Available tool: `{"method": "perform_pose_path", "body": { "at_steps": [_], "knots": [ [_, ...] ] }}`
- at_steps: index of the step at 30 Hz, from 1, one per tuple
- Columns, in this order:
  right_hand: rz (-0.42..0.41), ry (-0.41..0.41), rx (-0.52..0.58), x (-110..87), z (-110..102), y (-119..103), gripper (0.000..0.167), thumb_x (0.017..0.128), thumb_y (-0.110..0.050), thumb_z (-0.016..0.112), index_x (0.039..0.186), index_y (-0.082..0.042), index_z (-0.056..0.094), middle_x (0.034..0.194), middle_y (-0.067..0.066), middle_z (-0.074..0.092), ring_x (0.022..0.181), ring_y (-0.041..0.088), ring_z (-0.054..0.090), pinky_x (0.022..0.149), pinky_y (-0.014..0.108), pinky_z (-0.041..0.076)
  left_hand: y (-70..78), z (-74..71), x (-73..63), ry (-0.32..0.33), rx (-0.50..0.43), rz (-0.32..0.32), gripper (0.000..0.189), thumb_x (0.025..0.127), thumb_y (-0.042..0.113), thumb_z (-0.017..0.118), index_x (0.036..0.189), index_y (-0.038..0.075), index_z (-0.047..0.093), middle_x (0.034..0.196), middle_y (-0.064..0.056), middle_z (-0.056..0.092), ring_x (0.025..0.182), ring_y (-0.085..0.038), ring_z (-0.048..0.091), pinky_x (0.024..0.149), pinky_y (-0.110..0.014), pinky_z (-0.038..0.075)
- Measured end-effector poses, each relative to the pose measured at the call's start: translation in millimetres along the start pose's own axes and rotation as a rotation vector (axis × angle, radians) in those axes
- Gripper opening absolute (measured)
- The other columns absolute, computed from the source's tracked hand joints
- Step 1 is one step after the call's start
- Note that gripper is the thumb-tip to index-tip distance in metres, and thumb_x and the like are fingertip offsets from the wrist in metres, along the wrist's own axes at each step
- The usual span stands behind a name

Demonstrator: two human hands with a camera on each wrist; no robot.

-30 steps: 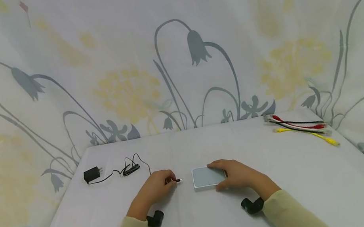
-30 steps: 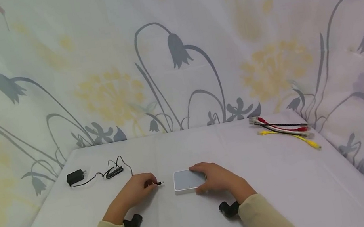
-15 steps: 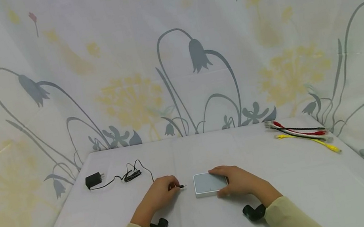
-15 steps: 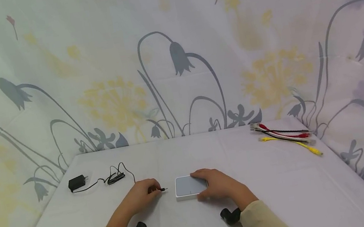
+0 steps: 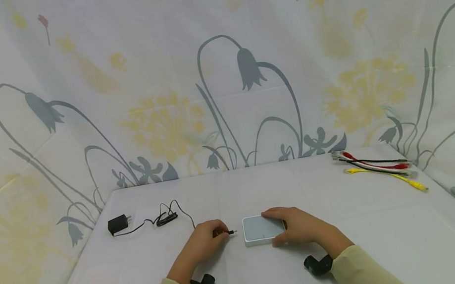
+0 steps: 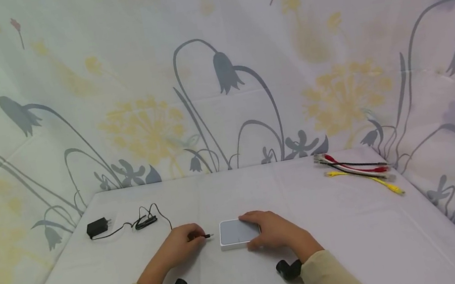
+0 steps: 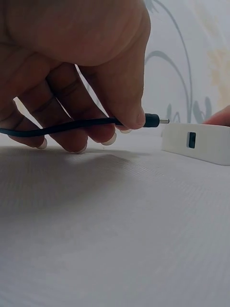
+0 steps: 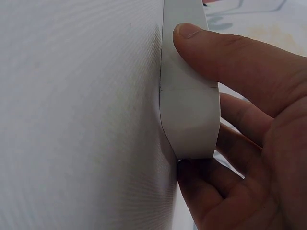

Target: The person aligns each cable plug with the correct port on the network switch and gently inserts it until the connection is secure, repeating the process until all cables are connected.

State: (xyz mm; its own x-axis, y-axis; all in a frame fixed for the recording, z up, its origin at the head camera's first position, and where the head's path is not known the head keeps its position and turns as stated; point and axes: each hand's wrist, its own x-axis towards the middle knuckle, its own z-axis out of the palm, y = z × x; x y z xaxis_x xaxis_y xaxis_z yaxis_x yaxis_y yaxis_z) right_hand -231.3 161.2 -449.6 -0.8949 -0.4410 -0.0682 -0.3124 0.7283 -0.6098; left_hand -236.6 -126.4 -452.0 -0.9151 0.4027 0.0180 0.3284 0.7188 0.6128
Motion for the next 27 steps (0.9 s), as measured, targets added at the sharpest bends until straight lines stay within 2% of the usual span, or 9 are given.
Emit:
{"method": "perform_pose_path", "body": {
  "at_steps": [16, 27],
  "knots": [
    [-0.008, 0.0, 0.01, 0.6, -0.2, 1.0, 0.076, 0.074, -0.031, 0.083, 0.142, -0.021, 0.051, 0.148, 0.003, 0.048, 0.127, 0.025, 0.05, 0.101, 0.049, 0.041, 3.5, 1.2, 1.1, -0.02, -0.023, 0.004, 0.009, 0.094, 0.019, 0.063, 0.1, 0.016, 0.069, 0.089, 0.004, 0.063, 0.082, -0.012, 0.055, 0.075, -0.033, 0.047],
    [-0.009, 0.0, 0.003, -0.1, -0.8, 0.2, 0.074, 0.075, -0.03, 0.082, 0.142, -0.021, 0.051, 0.148, 0.003, 0.047, 0.128, 0.025, 0.049, 0.102, 0.049, 0.041, 3.3, 5.1, 2.5, -0.03, -0.003, 0.018, 0.01, 0.094, 0.019, 0.063, 0.101, 0.016, 0.069, 0.09, 0.005, 0.063, 0.082, -0.011, 0.055, 0.074, -0.032, 0.047]
  ]
}}
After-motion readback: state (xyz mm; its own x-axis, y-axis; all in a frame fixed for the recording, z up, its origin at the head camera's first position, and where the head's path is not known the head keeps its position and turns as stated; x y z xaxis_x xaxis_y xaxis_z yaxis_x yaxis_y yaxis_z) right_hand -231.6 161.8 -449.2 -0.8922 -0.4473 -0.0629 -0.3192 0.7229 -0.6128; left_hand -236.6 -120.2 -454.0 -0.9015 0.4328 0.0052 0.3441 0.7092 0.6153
